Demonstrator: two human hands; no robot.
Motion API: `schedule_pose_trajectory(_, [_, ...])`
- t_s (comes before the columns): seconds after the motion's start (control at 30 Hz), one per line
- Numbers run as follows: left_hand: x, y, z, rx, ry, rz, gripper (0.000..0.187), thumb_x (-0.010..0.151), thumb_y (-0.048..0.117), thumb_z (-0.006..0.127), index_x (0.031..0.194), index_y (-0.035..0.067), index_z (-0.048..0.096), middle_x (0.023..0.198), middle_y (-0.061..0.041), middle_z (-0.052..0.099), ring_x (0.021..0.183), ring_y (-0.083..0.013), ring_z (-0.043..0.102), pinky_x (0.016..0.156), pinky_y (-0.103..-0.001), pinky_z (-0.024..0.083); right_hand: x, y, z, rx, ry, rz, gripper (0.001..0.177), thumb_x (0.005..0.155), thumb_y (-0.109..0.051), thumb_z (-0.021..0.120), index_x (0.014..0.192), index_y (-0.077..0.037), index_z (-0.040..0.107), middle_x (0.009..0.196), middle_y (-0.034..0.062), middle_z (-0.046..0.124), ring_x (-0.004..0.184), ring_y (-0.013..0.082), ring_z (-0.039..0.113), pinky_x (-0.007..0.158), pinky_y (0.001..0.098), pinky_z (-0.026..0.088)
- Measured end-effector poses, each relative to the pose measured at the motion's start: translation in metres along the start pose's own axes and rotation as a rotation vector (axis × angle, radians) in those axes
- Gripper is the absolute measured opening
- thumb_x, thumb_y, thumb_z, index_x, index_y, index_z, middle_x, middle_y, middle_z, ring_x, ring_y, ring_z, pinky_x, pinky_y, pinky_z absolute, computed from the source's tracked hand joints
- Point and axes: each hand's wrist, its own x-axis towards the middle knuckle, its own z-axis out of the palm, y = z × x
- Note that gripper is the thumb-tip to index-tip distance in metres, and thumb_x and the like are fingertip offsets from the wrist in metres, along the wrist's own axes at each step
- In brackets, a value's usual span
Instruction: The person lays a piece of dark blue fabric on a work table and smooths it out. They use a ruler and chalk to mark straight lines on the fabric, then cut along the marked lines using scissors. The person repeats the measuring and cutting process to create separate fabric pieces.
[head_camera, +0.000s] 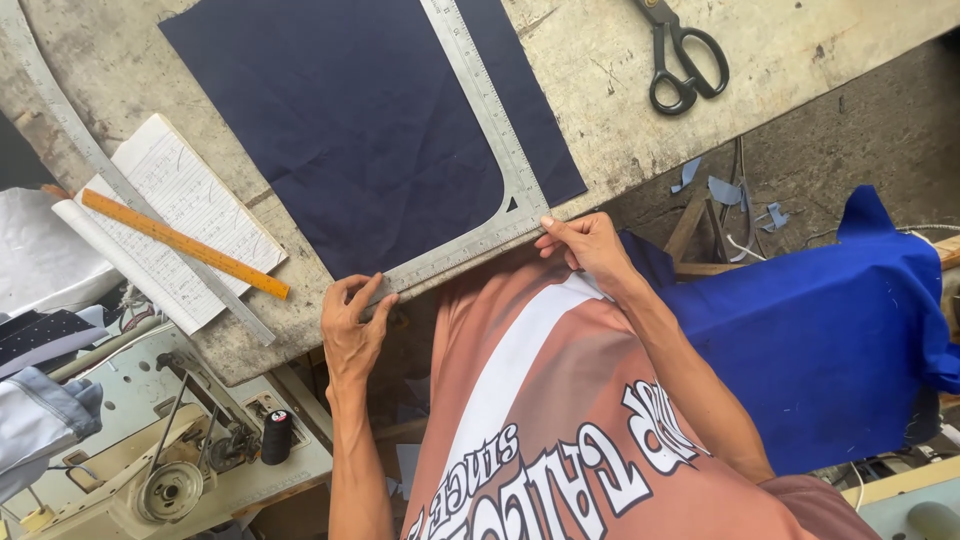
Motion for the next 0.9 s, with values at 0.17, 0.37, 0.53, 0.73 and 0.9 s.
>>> schedule_pose_trajectory(0.17, [0.004,0.004,-0.001,-0.031,-0.001,-0.029,0.032,0.086,0.021,0.088,0.114,0.010,0.077,0.104,-0.009,0.066,0.095,-0.0296,0.068,0.083,-0.040,0.053,0.004,0.007,0.000,0.009,0.007,-0.022,0.033,0.098,-0.032,0.071,0.085,-0.003,0.080,0.067,0.0097,0.075,0.034,0.0036,0.042,0.038,0.0178,0.027])
schedule_pose_trajectory(0.37, [0.009,0.003,-0.001,0.008,-0.058,-0.076,0.031,0.087,0.025,0.087,0.111,0.011,0.073,0.100,-0.005,0.063,0.091,-0.0274,0.066,0.083,-0.040,0.049,0.007,0.011,-0.002,0.013,-0.009,-0.025,0.034,0.098,-0.033,0.071,0.085,-0.003,0.080,0.068,0.0097,0.075,0.034,0.0033,0.042,0.039,0.0177,0.028])
schedule_pose_trajectory(0.53, [0.013,0.010,-0.007,0.004,-0.097,-0.090,0.029,0.089,0.024,0.085,0.109,0.010,0.071,0.097,-0.006,0.061,0.088,-0.0274,0.065,0.082,-0.039,0.046,0.005,0.007,-0.001,0.010,-0.015,-0.031,0.033,0.099,-0.032,0.071,0.085,-0.003,0.080,0.068,0.0093,0.075,0.034,0.0029,0.041,0.039,0.0175,0.027])
schedule_pose_trajectory(0.73, [0.013,0.010,-0.005,-0.016,-0.095,-0.112,0.027,0.090,0.023,0.084,0.109,0.010,0.069,0.097,-0.006,0.060,0.086,-0.0271,0.064,0.081,-0.039,0.047,0.007,0.009,-0.002,0.013,-0.023,-0.031,0.033,0.099,-0.032,0.071,0.086,-0.003,0.081,0.068,0.0097,0.075,0.035,0.0031,0.042,0.040,0.0179,0.028])
schedule_pose_trajectory(0.9, [0.013,0.013,-0.006,-0.039,-0.092,-0.114,0.029,0.090,0.020,0.084,0.111,0.008,0.069,0.098,-0.008,0.060,0.090,-0.0294,0.065,0.081,-0.039,0.050,0.008,0.009,-0.004,0.001,-0.036,-0.022,0.034,0.100,-0.032,0.070,0.086,-0.003,0.080,0.068,0.0096,0.075,0.035,0.0031,0.042,0.040,0.0179,0.029])
